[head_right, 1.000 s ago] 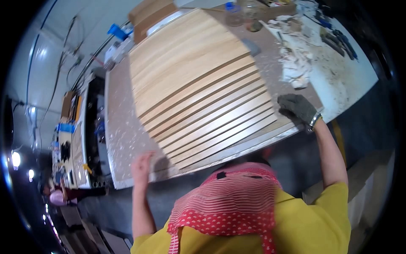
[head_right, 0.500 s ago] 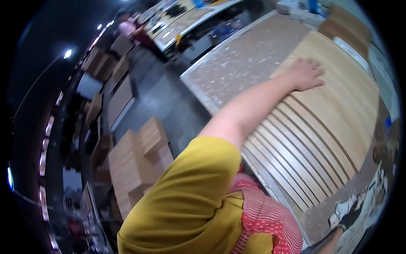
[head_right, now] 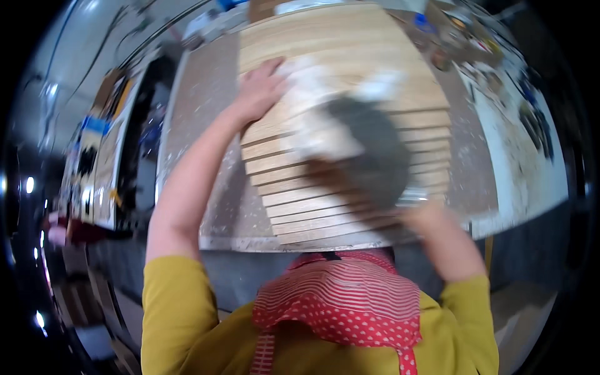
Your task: The person wipes a wooden slatted board with a cloth, then applies a liquid finish from a bottle using a brush. They continue to wipe the board with a cloth to spread the finish and remove excess. The person flips the board over to work on the other side, repeating the wiping and finishing process.
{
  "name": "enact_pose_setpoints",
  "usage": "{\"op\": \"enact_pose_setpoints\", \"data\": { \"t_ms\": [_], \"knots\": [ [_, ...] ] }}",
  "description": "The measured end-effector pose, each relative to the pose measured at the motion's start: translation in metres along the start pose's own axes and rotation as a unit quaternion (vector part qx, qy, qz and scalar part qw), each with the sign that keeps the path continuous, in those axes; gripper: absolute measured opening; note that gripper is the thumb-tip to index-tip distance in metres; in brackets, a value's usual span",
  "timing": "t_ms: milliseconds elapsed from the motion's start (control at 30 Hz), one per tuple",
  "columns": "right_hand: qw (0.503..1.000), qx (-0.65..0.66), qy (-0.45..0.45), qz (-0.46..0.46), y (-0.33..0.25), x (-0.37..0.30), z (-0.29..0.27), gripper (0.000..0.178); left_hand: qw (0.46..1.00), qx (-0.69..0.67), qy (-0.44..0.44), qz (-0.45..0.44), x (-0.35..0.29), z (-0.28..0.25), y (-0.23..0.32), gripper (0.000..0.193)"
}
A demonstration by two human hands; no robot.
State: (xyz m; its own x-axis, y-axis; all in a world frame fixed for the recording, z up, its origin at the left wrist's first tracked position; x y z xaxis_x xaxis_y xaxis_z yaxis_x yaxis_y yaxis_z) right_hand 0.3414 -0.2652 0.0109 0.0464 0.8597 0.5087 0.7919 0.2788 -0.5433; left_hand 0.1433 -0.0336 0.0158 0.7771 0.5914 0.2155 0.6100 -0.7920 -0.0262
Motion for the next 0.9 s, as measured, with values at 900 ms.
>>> {"op": "enact_pose_setpoints", "data": {
  "t_ms": [900],
  "knots": [
    [0.922,-0.179,0.277,0.205,0.074,-0.123,-0.091,0.042,0.995,-0.018,-0.007,0.101,0.018,0.011,-0.002,0.046]
  ]
}}
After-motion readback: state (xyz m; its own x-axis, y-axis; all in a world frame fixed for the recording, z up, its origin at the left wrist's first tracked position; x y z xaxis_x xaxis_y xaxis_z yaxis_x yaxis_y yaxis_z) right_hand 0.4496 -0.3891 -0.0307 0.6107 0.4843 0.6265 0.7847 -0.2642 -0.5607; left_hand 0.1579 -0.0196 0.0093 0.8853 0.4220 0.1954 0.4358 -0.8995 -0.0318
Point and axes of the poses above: each hand's wrist, its own x-axis towards the middle knuckle, its own z-axis out of the palm, y = z × x, the point moved 6 cm from there along x, towards the middle knuckle, and after that the axes turned 7 degrees about x, right-handed, at the moved point
